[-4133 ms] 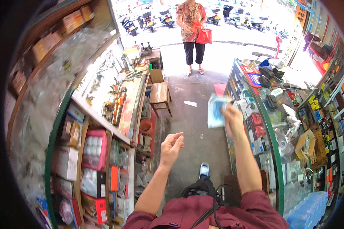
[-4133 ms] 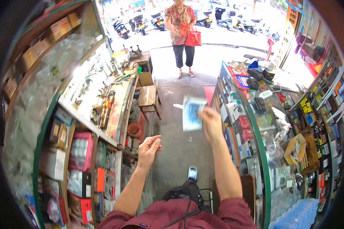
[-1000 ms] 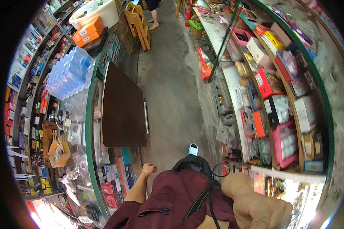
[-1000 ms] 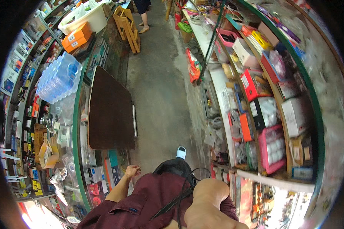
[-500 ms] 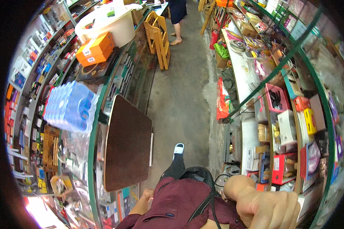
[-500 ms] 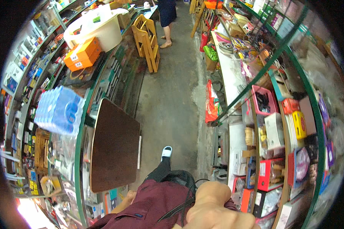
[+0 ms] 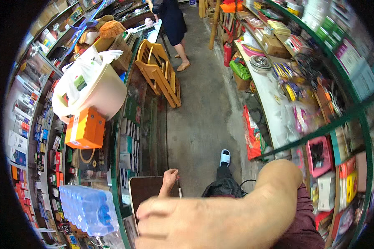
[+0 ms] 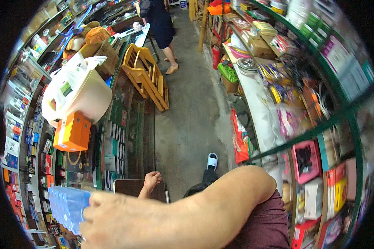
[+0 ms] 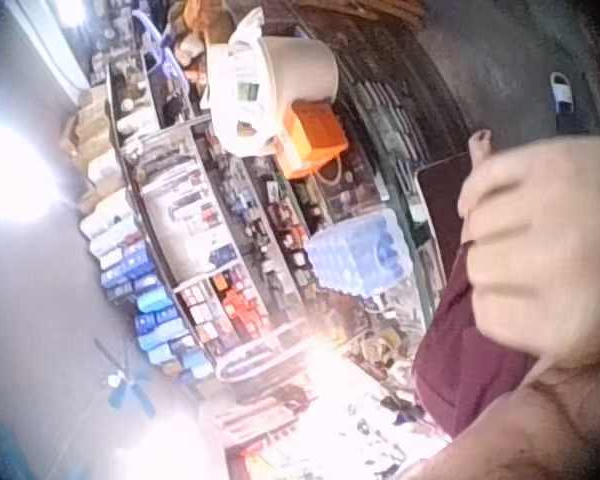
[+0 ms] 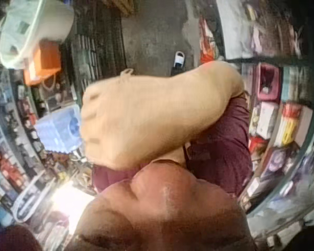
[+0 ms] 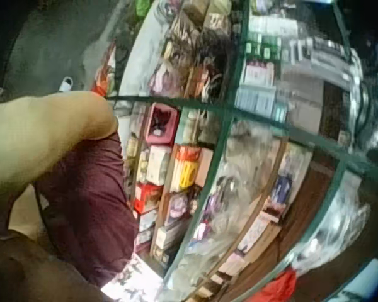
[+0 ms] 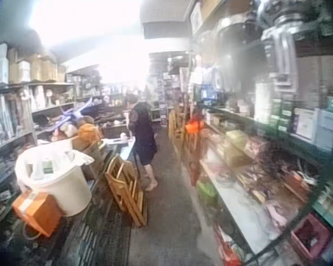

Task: The person searches through a cardboard box of mixed hardware and debris to locate a small metal component. They then use a screwdriver to open a black electronic device, insert the component into the internal mechanism, and continue adjusting the device.

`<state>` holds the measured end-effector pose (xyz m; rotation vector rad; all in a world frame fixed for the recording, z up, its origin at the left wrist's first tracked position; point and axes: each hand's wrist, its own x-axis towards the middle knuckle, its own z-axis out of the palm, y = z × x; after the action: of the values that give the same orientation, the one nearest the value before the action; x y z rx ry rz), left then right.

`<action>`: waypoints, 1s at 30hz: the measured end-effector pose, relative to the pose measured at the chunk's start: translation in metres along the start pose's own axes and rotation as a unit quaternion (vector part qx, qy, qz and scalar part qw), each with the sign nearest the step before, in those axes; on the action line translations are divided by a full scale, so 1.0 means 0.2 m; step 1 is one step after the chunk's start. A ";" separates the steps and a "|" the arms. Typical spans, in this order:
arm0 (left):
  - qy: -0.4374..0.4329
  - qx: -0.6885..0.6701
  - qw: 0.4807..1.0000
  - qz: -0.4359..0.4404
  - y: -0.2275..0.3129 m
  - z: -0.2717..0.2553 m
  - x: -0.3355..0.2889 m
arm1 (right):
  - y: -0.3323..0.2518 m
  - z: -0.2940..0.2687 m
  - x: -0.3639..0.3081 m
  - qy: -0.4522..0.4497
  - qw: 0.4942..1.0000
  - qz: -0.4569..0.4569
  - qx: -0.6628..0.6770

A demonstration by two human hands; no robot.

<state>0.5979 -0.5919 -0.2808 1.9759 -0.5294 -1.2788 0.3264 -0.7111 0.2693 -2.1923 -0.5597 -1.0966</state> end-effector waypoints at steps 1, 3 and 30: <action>0.009 -0.006 1.000 0.025 0.10 0.03 0.10 | 0.08 -0.12 -0.01 -0.044 0.999 0.006 -0.016; 0.020 -0.019 1.000 0.010 0.24 0.07 0.26 | 0.25 -0.39 0.01 -0.132 0.990 0.014 -0.050; -0.014 0.091 0.995 0.032 2.80 0.12 3.35 | 4.02 -1.93 -0.35 -0.107 0.899 0.399 -0.147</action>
<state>0.8840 -1.4179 -0.2766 2.0733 -0.7392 -1.2584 0.5612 -1.5620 0.1215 -2.4443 0.4477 -0.5105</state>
